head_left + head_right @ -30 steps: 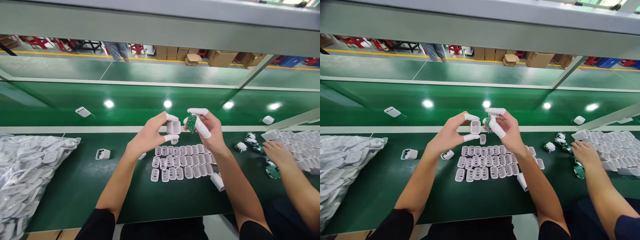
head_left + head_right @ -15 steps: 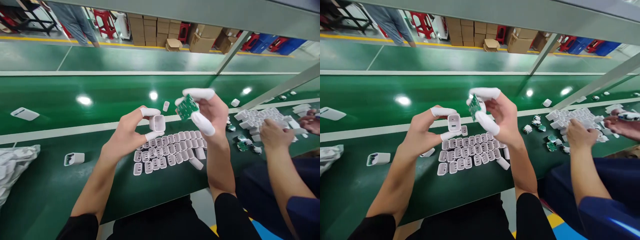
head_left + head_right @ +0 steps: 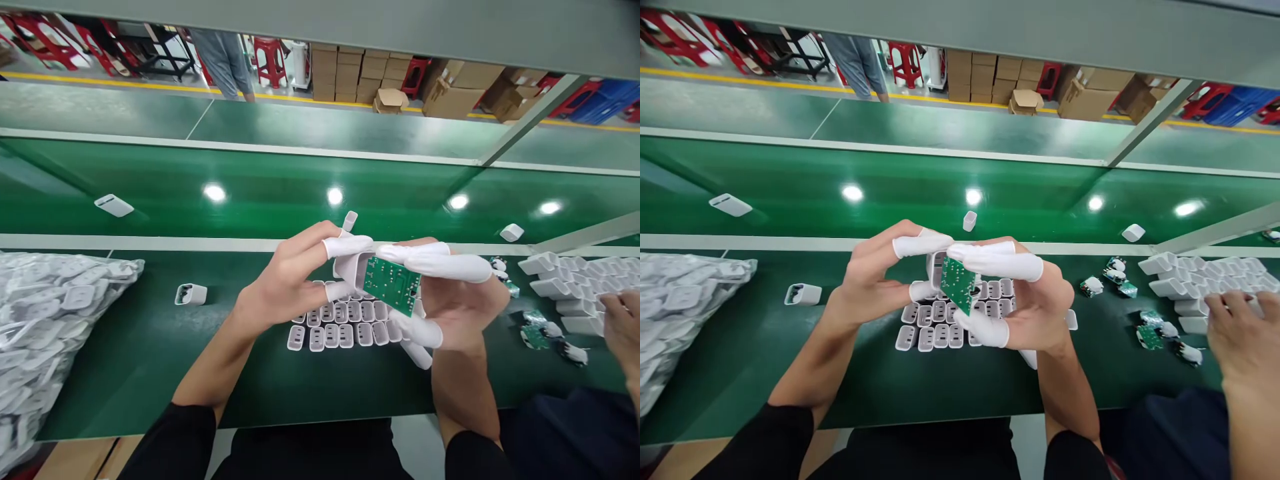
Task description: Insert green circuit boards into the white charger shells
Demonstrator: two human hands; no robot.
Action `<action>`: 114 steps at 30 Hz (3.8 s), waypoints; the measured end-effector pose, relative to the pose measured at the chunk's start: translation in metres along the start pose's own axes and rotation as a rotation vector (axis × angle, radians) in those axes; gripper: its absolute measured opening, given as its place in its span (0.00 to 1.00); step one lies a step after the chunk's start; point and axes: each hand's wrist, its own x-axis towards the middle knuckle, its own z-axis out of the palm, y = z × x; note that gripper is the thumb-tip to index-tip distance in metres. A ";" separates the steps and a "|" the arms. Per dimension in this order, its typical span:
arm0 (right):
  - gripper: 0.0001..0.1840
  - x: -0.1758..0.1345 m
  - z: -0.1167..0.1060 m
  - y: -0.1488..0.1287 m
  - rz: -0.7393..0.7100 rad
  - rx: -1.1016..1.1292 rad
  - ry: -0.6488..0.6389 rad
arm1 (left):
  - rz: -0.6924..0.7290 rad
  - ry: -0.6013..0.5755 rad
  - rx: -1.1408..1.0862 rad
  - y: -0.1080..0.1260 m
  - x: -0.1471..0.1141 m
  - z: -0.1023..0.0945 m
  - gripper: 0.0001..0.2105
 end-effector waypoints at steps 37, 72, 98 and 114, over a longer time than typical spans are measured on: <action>0.31 0.041 0.041 0.015 -0.066 -0.252 -0.011 | -0.383 0.219 -0.200 -0.018 -0.005 -0.024 0.34; 0.39 0.021 -0.007 0.002 0.192 -0.480 -0.307 | -0.441 0.171 -0.431 -0.017 0.000 -0.010 0.32; 0.52 0.022 0.037 0.000 -0.019 0.292 0.100 | -0.071 0.125 -0.427 -0.013 0.002 0.009 0.42; 0.40 0.024 0.053 -0.012 0.186 0.247 0.288 | -0.435 0.375 -0.670 -0.008 0.000 0.037 0.29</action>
